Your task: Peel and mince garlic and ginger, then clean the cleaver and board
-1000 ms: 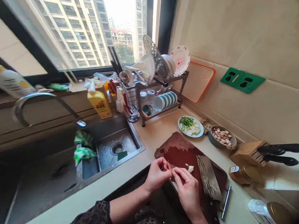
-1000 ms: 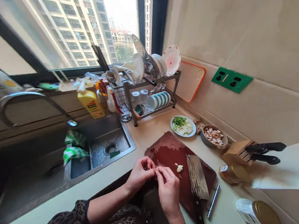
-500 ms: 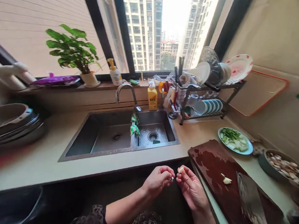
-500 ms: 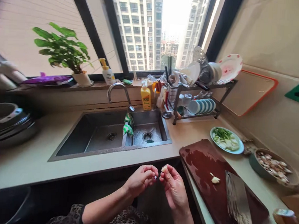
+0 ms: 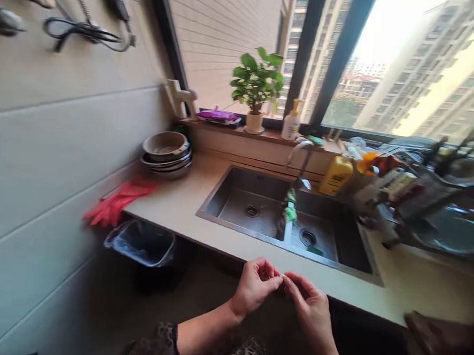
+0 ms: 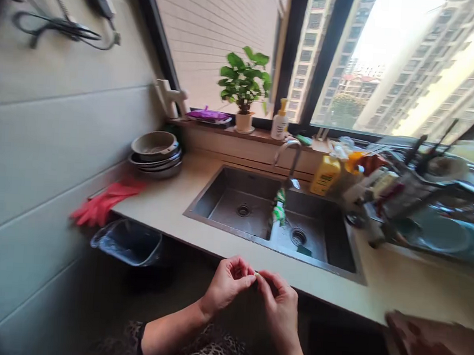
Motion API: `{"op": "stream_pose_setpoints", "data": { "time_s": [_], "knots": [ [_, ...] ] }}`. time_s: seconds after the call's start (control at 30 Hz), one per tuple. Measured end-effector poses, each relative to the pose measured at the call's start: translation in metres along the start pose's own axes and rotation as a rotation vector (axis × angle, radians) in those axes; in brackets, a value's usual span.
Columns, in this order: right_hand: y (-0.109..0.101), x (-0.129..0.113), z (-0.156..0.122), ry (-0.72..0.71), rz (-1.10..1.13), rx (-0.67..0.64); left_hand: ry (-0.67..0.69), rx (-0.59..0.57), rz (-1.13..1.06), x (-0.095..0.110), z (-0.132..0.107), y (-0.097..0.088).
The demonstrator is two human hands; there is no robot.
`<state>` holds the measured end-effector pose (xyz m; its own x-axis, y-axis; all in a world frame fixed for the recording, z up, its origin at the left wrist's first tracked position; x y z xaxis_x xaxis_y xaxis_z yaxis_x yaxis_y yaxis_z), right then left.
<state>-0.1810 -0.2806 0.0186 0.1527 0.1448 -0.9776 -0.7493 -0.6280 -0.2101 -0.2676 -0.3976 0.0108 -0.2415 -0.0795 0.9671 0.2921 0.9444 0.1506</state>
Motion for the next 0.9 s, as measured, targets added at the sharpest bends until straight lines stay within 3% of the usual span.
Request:
{"op": "stream_pose_setpoints", "data": {
  "time_s": [0.3,0.47,0.6,0.73,0.9],
  "knots": [
    [0.206,-0.048,-0.031,-0.439,-0.175,-0.275,0.019,0.179,-0.202,0.016,0.047,-0.194],
    [0.289,-0.069,-0.061,-0.529,-0.241,-0.461,0.003,0.225,-0.284,0.018,0.056,-0.275],
    [0.329,-0.079,-0.077,-0.541,-0.285,-0.575,-0.002,0.263,-0.300,0.019,0.061,-0.313],
    [0.354,-0.079,-0.084,-0.479,-0.285,-0.598,-0.042,0.278,-0.331,0.017,0.068,-0.335],
    [0.368,-0.055,-0.084,-0.156,-0.162,-0.567,-0.147,0.272,-0.451,0.008,0.077,-0.348]
  ]
}}
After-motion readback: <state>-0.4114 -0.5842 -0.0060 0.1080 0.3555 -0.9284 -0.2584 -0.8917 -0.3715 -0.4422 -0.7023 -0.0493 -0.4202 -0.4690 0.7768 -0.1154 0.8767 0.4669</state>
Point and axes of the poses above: each hand's wrist, its own z-axis towards the middle knuckle, its own y-axis out of the palm, x = y × z, the point moved 6 cm from there along z, towards the middle knuckle, and after that the axes turned 15 degrees about x, right-handed, at the moved point
